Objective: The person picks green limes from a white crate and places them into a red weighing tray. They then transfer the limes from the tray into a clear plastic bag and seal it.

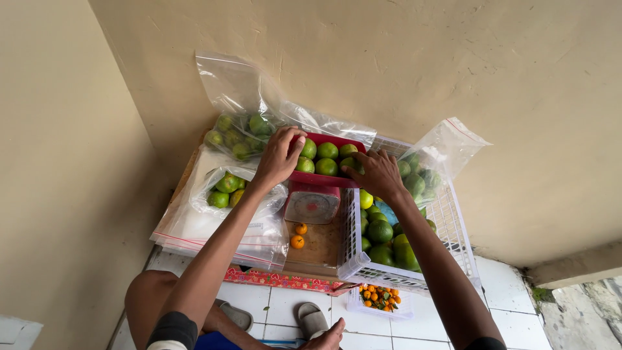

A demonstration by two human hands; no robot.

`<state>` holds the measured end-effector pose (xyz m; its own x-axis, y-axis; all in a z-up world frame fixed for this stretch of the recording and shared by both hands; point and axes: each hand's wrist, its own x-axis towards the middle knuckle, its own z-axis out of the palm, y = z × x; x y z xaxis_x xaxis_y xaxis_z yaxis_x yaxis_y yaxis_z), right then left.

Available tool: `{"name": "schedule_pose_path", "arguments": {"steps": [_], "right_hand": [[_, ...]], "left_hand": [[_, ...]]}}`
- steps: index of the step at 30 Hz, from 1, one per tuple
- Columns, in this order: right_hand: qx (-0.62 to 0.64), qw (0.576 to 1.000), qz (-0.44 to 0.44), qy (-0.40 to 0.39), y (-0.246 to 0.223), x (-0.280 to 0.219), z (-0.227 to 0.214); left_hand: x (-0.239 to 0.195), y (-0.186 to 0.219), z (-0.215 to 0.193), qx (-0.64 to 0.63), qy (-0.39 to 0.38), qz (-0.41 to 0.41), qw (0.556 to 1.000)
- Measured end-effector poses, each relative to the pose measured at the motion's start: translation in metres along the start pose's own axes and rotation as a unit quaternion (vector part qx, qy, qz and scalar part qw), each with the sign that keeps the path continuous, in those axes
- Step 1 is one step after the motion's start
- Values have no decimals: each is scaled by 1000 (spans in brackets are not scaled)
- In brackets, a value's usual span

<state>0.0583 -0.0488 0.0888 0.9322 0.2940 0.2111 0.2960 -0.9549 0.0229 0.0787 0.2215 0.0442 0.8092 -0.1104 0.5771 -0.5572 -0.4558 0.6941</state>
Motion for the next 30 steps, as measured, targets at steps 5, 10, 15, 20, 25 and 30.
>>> {"name": "schedule_pose_path", "arguments": {"steps": [5,10,15,20,25,30], "right_hand": [[26,1000,-4,-6,1,-10,-3],[30,999,-16,1,5,-21,4],[24,999,-16,20,11,-23,22],[10,1000,0,30,0,-27,17],[1,1000,8,29,0,-23,24],[-16,998,-28,60,-9,-27,9]], "left_hand": [[-4,-15,18,15,-9,-15,1000],[-12,-30,28,39,-15,-14,999],[-14,-31,29,134,-12,-10,991],[-12,-31,28,151,-37,-16,988],[-6,-28,17,201,-71,26,977],[16,-36,5,247,-53,117,961]]}}
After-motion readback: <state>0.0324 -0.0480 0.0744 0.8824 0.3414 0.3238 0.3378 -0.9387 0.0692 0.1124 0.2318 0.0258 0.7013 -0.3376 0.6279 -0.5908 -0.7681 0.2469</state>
